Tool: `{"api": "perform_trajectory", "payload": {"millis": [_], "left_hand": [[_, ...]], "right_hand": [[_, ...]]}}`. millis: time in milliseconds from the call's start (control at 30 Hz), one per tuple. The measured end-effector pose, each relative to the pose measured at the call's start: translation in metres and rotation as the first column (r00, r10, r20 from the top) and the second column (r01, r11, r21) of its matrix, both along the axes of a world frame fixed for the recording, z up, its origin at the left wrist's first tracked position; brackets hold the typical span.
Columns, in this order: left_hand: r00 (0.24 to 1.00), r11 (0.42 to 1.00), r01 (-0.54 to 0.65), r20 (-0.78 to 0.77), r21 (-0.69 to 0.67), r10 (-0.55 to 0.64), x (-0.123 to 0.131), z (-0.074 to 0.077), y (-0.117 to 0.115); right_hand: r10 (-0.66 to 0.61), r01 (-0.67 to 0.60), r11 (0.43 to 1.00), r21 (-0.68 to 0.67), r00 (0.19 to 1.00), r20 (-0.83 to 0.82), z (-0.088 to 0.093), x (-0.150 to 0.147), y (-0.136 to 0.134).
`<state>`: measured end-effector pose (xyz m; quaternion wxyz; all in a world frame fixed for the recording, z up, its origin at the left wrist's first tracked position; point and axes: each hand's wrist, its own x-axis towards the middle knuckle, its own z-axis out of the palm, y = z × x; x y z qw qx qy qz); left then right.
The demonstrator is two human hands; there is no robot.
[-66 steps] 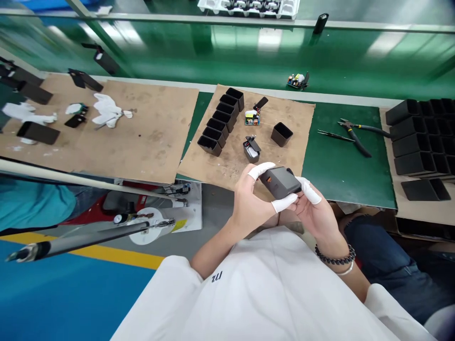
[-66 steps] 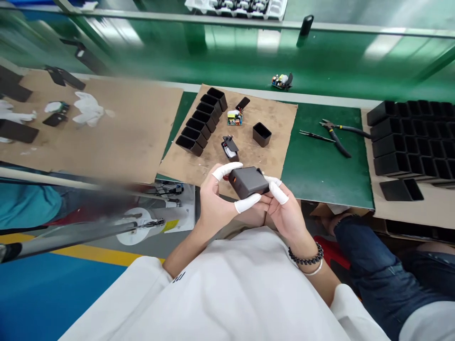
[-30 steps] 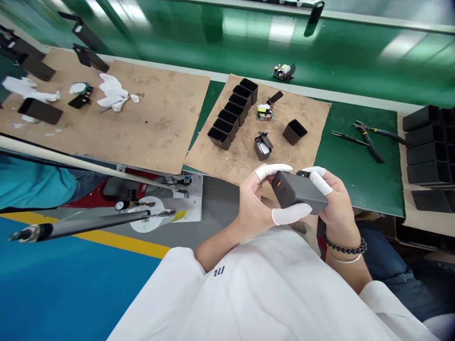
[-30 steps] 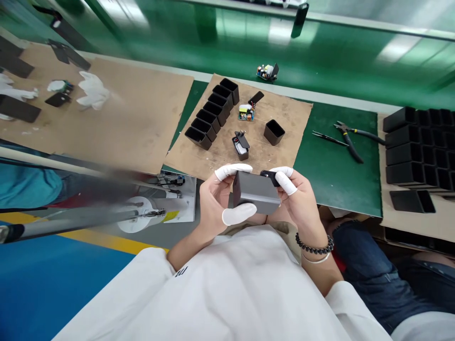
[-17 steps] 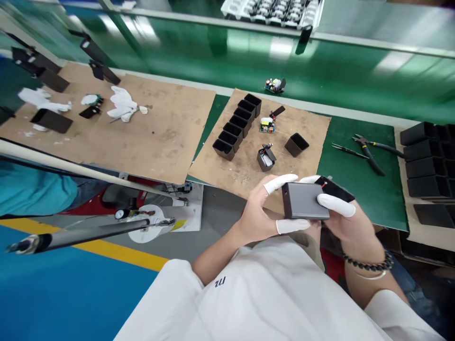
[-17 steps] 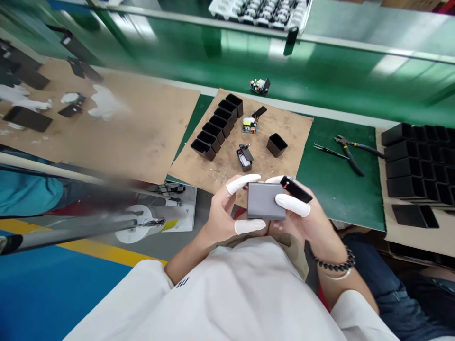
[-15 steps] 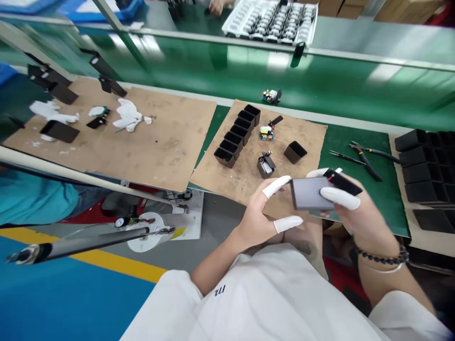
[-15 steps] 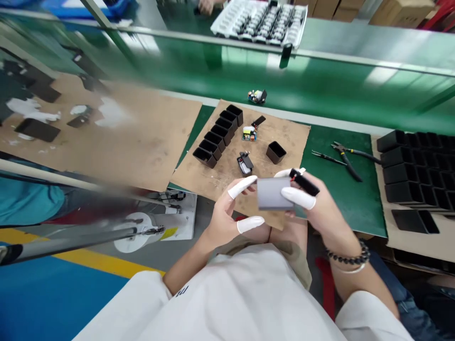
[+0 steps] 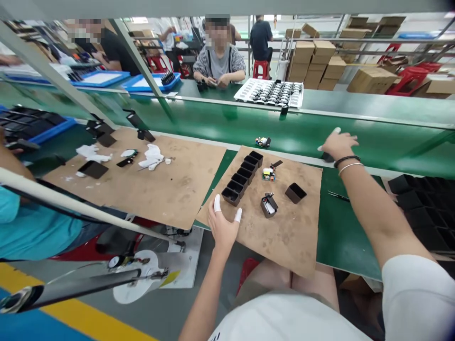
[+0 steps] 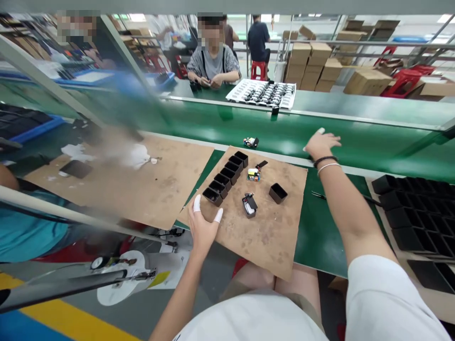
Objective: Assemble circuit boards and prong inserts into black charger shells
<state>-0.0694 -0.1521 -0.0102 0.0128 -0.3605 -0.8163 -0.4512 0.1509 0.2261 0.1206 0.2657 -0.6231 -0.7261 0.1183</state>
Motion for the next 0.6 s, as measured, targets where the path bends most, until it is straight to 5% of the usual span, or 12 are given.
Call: {"api": "perform_trajectory", "payload": {"millis": [67,200,300,467,600], "left_hand": [[1.0,0.998,-0.026,0.003,-0.051,0.026,0.0,-0.001,0.003],[0.999,0.998,-0.046,-0.01,-0.05,0.045,0.001,-0.002,0.005],[0.999,0.999,-0.047,-0.024,-0.02,0.046,-0.001,-0.005,0.004],[0.998,0.998,-0.053,-0.032,-0.036,0.052,-0.001,-0.007,0.006],[0.999,0.998,-0.035,-0.036,-0.058,0.033,-0.001,-0.005,0.006]], "right_hand": [[0.06,-0.061,0.998,0.012,0.997,0.054,0.0,-0.052,-0.004],[0.263,-0.24,0.95,-0.201,0.96,0.099,-0.015,-0.162,-0.011],[0.31,-0.267,0.915,-0.303,0.945,0.103,-0.027,-0.214,-0.013],[0.35,-0.309,0.901,-0.305,0.933,0.088,-0.024,-0.221,-0.015],[0.46,-0.418,0.844,-0.336,0.886,0.054,-0.016,-0.166,-0.017]]}}
